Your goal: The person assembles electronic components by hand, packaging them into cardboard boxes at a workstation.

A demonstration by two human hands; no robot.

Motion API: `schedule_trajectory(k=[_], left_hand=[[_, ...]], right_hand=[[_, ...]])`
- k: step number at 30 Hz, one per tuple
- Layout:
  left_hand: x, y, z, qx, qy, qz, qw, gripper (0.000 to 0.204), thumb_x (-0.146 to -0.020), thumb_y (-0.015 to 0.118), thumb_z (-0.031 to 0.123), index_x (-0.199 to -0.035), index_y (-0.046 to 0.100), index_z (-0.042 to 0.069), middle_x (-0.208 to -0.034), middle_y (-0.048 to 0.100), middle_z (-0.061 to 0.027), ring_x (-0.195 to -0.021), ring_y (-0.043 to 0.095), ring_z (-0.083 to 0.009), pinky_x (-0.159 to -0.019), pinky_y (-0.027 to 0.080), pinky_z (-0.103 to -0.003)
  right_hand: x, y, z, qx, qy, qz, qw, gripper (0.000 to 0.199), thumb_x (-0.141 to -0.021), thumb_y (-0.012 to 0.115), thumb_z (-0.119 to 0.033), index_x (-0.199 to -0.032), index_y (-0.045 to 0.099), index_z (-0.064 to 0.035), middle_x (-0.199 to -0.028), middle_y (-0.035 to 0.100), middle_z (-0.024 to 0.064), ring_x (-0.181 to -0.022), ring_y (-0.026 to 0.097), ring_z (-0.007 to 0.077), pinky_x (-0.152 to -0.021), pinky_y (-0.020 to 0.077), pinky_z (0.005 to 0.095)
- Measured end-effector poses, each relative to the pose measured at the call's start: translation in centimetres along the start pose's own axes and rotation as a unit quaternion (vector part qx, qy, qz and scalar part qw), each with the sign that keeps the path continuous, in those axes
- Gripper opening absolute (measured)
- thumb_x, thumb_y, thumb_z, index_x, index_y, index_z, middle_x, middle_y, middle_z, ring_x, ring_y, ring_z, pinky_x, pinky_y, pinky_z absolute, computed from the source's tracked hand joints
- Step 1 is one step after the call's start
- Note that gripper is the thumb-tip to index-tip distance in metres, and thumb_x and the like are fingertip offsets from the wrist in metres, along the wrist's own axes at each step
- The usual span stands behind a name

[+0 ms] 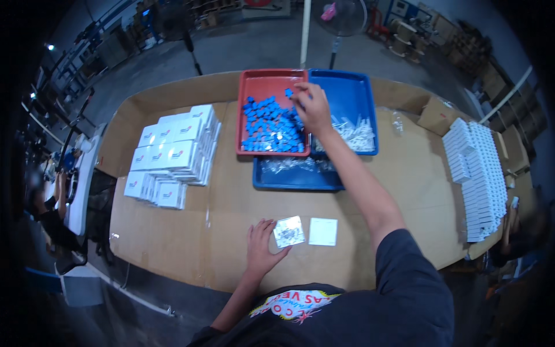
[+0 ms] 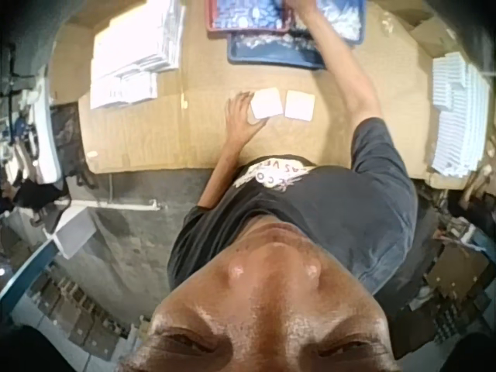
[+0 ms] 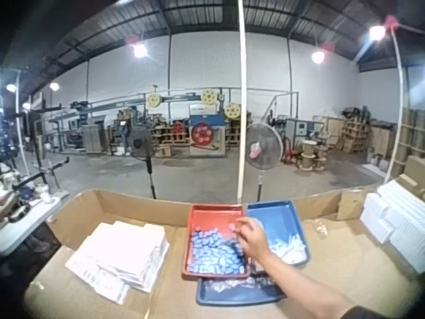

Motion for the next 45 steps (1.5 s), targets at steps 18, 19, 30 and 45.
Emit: schedule_trajectory(k=[18,19,30,45], left_hand=[[0.3,0.4,0.3,-0.035,-0.023,-0.008,0.999,0.08,-0.077,0.086,0.045,-0.142,0.055,0.01,-0.145,0.054,-0.0113,-0.145,0.044,-0.0329,-0.123,0.024,-0.06],[0.1,0.4,0.4,-0.03,-0.018,-0.004,0.999,0.081,-0.076,0.087,0.043,-0.142,0.055,0.01,-0.145,0.055,-0.0116,-0.145,0.045,-0.0336,-0.123,0.024,-0.06],[-0.2,0.3,0.4,-0.04,-0.005,-0.002,0.999,0.081,-0.076,0.088,0.041,-0.142,0.054,0.01,-0.145,0.055,-0.0122,-0.145,0.045,-0.0343,-0.122,0.025,-0.061],[-0.1,0.2,-0.3,-0.026,-0.015,0.007,1.0,0.086,-0.078,0.085,0.044,-0.147,0.05,0.006,-0.147,0.056,-0.0135,-0.144,0.046,-0.0354,-0.122,0.026,-0.058]], right_hand=[[7.4,-12.5,-11.7,-0.559,0.454,0.097,0.687,0.024,-0.102,0.064,-0.001,-0.125,0.059,0.0019,-0.108,0.072,0.0139,-0.101,0.075,0.0272,-0.082,0.0637,0.0316],[9.2,-11.7,-12.3,-0.615,0.517,0.123,0.583,0.025,-0.103,0.063,-0.003,-0.128,0.058,0.0025,-0.11,0.071,0.0149,-0.103,0.075,0.0287,-0.083,0.0644,0.0332],[12.8,-9.7,-14.5,-0.695,0.563,0.133,0.427,0.032,-0.105,0.06,-0.008,-0.137,0.06,-0.0035,-0.13,0.067,0.0186,-0.125,0.066,0.0323,-0.102,0.0584,0.0426],[16.3,-8.2,-14.8,-0.424,0.504,-0.17,0.733,0.039,-0.095,0.072,-0.008,-0.133,0.066,0.0004,-0.127,0.069,0.0158,-0.121,0.066,0.0253,-0.101,0.0547,0.0354]])
Point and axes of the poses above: each hand's wrist, its own x-axis away from the middle knuckle, its own y-axis out of the palm, z = x × y, the point moved 3 cm from there along -x, towards the middle knuckle
